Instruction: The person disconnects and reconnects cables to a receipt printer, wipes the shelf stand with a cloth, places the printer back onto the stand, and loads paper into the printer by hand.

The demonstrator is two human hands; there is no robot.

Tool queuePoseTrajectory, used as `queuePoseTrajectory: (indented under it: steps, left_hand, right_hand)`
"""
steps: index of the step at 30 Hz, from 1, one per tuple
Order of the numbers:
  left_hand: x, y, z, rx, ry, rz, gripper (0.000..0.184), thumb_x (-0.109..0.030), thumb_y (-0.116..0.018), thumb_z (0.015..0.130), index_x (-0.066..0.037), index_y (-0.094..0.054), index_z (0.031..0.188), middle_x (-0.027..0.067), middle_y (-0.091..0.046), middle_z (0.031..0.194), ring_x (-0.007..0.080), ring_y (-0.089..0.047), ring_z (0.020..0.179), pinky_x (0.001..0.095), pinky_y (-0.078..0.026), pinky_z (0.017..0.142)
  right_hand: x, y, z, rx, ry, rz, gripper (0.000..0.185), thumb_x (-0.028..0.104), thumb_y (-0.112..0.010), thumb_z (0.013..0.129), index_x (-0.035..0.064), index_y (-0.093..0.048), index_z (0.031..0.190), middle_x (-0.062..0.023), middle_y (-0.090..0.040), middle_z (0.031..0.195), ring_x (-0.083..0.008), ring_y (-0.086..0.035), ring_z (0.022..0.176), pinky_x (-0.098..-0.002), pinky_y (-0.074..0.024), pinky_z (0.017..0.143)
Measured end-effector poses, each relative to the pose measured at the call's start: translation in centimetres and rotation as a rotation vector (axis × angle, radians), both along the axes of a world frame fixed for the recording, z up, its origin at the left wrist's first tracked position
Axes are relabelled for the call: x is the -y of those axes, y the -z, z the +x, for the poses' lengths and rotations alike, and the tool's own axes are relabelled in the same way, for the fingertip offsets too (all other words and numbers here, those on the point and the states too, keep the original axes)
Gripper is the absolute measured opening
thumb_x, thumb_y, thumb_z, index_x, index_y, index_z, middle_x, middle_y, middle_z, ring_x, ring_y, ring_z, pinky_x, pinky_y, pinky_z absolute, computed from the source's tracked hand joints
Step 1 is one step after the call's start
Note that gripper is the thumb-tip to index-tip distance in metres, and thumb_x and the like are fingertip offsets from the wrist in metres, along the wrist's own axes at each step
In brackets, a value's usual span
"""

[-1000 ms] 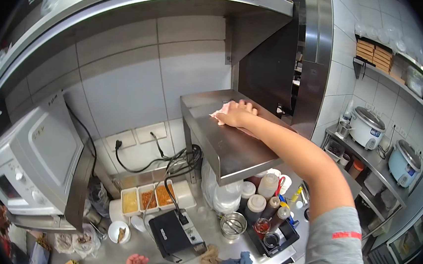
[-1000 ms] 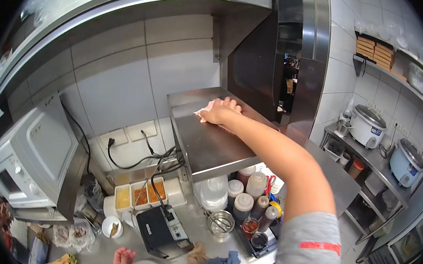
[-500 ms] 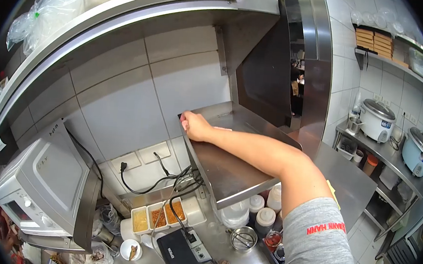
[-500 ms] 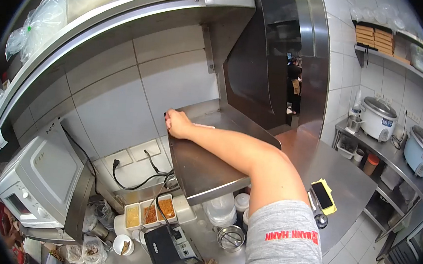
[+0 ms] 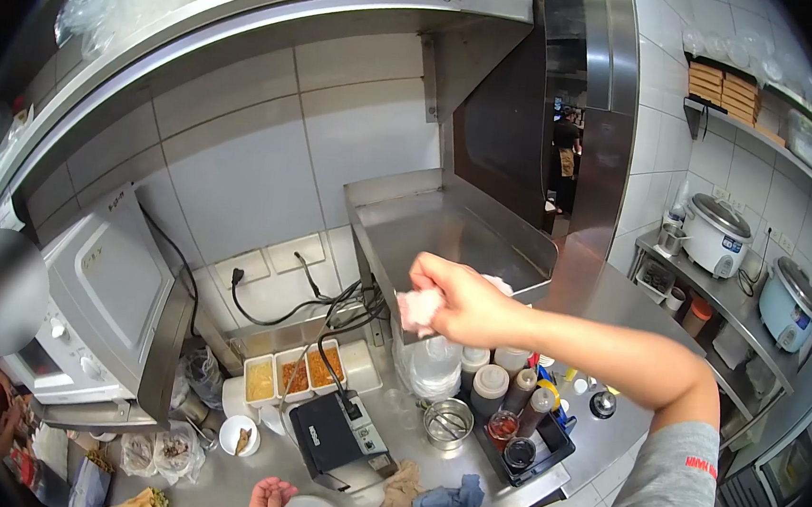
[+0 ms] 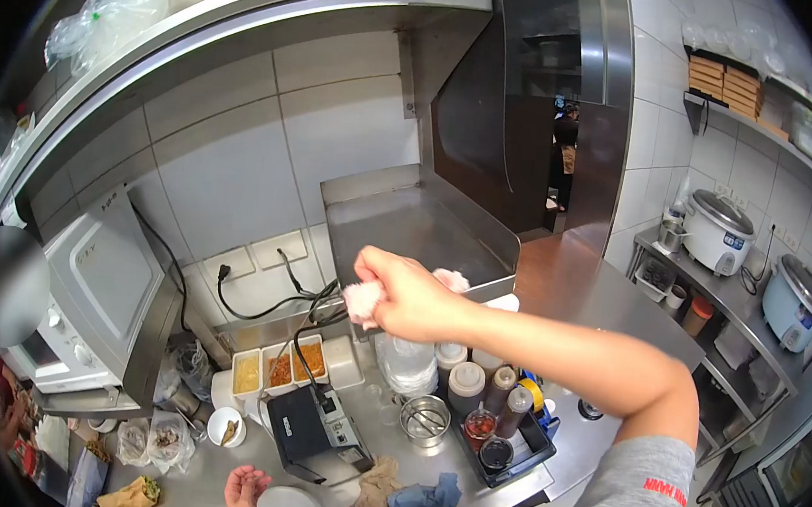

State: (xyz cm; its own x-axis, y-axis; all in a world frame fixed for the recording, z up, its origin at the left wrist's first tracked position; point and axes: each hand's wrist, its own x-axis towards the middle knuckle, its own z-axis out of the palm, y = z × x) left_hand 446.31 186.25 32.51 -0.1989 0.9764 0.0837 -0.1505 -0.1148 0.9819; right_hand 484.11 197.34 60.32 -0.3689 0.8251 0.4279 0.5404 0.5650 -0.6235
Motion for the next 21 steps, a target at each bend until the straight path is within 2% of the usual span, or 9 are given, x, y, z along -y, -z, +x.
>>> queuePoseTrajectory:
  steps: [1, 3, 6, 9, 11, 12, 15, 18, 21]
  left_hand:
    - [0.0, -0.2, 0.1, -0.012, 0.005, 0.007, 0.029, -0.021, -0.054, 0.096, 0.002, -0.054, 0.115, 0.0106, -0.064, 0.101, 0.0203, -0.063, 0.093, 0.0303, -0.05, 0.085]
    - [-0.3, -0.3, 0.1, -0.025, 0.018, 0.007, 0.026, -0.017, -0.053, 0.095, 0.001, -0.054, 0.114, 0.0109, -0.063, 0.102, 0.0203, -0.062, 0.094, 0.0315, -0.049, 0.086]
    - [-0.2, -0.8, 0.4, -0.035, 0.009, 0.007, 0.017, -0.007, -0.048, 0.096, 0.001, -0.053, 0.109, 0.0099, -0.062, 0.096, 0.0194, -0.062, 0.09, 0.0318, -0.05, 0.085]
    - [-0.1, -0.6, -0.2, -0.063, 0.004, 0.073, 0.017, -0.009, -0.048, 0.096, 0.002, -0.054, 0.109, 0.0095, -0.063, 0.096, 0.0185, -0.061, 0.091, 0.0323, -0.048, 0.086]
    - [-0.2, 0.0, -0.9, -0.15, -0.041, 0.071, 0.017, -0.006, -0.049, 0.095, 0.001, -0.055, 0.11, 0.0086, -0.062, 0.097, 0.017, -0.06, 0.094, 0.03, -0.047, 0.086]
    - [-0.3, 1.0, -1.5, -0.239, -0.066, 0.072, 0.018, -0.005, -0.049, 0.094, 0.001, -0.055, 0.111, 0.0091, -0.062, 0.099, 0.0168, -0.06, 0.094, 0.029, -0.047, 0.085]
    - [-1.2, 4.9, -3.0, -0.512, -0.094, -0.009, 0.025, -0.007, -0.053, 0.09, 0.0, -0.055, 0.114, 0.0142, -0.06, 0.107, 0.0211, -0.06, 0.097, 0.0298, -0.047, 0.086]
    - [-0.2, 2.7, -2.5, -0.85, -0.106, -0.222, 0.033, -0.013, -0.059, 0.086, 0.0, -0.055, 0.115, 0.0194, -0.056, 0.115, 0.0288, -0.059, 0.102, 0.0323, -0.046, 0.088]
    - [0.1, 5.7, -5.5, -0.97, -0.276, -0.254, 0.039, -0.016, -0.062, 0.083, 0.0, -0.055, 0.117, 0.022, -0.054, 0.118, 0.0348, -0.057, 0.106, 0.0358, -0.045, 0.09]
  right_hand:
    - [1.4, 0.6, 0.1, -0.023, -0.002, 0.018, 0.025, -0.005, -0.056, 0.068, 0.0028, -0.043, 0.088, -0.0147, -0.053, 0.078, -0.025, -0.056, 0.076, -0.0362, -0.0445, 0.067]
    - [5.2, 2.9, -0.2, -0.243, -0.249, -0.33, 0.026, -0.007, -0.053, 0.065, 0.0029, -0.043, 0.086, -0.0144, -0.05, 0.08, -0.027, -0.053, 0.075, -0.036, -0.0427, 0.066]
    - [7.6, 9.6, -0.4, 0.077, -0.347, -0.044, 0.029, -0.009, -0.048, 0.061, 0.0026, -0.044, 0.087, -0.0148, -0.047, 0.082, -0.0358, -0.049, 0.076, -0.0396, -0.0409, 0.065]
    - [8.8, 18.5, -0.9, 0.14, -0.224, -0.223, 0.028, -0.003, -0.056, 0.067, 0.0034, -0.048, 0.093, -0.0162, -0.05, 0.093, -0.0368, -0.053, 0.086, -0.0406, -0.0436, 0.073]
    - [11.0, 23.5, -1.2, 0.427, -0.164, -0.211, 0.04, 0.016, -0.069, 0.075, 0.0059, -0.052, 0.11, -0.0156, -0.051, 0.111, -0.0351, -0.052, 0.104, -0.0397, -0.0426, 0.087]
    - [12.1, 23.3, -2.1, 0.697, -0.078, -0.33, 0.058, 0.029, -0.071, 0.076, 0.0084, -0.048, 0.125, -0.0174, -0.042, 0.131, -0.038, -0.044, 0.12, -0.0441, -0.0367, 0.098]
    - [12.7, 25.1, -3.4, 0.486, -0.086, -0.338, 0.056, 0.028, -0.07, 0.077, 0.0086, -0.049, 0.125, -0.0173, -0.039, 0.136, -0.0381, -0.042, 0.122, -0.0469, -0.0351, 0.099]
    - [12.2, 25.6, -5.5, 0.375, -0.23, -0.359, 0.05, 0.026, -0.068, 0.079, 0.0062, -0.052, 0.123, -0.0184, -0.044, 0.132, -0.0365, -0.047, 0.117, -0.0444, -0.039, 0.096]
    - [11.9, 27.9, -7.0, 0.355, -0.291, -0.353, 0.046, 0.026, -0.067, 0.079, 0.0042, -0.055, 0.118, -0.018, -0.049, 0.125, -0.0351, -0.052, 0.111, -0.0404, -0.0416, 0.094]
